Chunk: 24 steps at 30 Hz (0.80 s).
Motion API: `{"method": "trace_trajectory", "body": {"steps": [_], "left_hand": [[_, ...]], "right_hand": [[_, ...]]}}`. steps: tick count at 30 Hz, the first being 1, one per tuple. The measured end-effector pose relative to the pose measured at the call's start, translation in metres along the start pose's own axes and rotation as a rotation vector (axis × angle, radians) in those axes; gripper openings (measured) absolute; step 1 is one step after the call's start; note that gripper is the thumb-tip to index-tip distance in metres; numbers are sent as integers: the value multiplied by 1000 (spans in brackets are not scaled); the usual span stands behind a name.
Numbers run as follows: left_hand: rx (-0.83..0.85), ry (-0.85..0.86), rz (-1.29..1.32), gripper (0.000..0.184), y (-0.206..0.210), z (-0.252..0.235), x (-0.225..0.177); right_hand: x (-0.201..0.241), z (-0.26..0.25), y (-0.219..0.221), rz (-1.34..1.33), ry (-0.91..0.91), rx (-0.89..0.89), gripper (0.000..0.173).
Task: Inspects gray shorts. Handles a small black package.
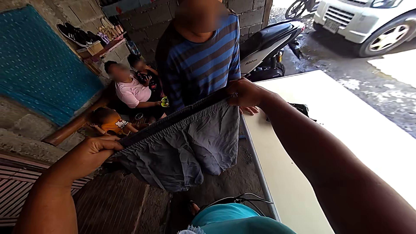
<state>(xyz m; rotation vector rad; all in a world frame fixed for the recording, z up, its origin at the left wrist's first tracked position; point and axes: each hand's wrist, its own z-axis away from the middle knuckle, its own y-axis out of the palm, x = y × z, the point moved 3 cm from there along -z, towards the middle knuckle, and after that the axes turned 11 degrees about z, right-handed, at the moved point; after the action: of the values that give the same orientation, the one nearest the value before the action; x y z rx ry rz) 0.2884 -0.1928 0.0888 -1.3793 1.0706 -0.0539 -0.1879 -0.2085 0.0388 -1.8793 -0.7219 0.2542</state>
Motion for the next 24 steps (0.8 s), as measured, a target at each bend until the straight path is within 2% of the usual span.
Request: {"method": "trace_trajectory", "body": {"steps": [6,10,15,24], "left_hand": [[3,-48,51,27,1,8,5],[15,-91,99,28,1,13,15],[33,-126,104,29,2,20,21],[35,-175,151,30,6,30,26]], "right_hand": [[16,1,2,-70,54,79,13],[14,3,11,-96,-17,23,14],[21,5,15,-127,31,103,16],[14,6,34,-147,-58,51,17]]}}
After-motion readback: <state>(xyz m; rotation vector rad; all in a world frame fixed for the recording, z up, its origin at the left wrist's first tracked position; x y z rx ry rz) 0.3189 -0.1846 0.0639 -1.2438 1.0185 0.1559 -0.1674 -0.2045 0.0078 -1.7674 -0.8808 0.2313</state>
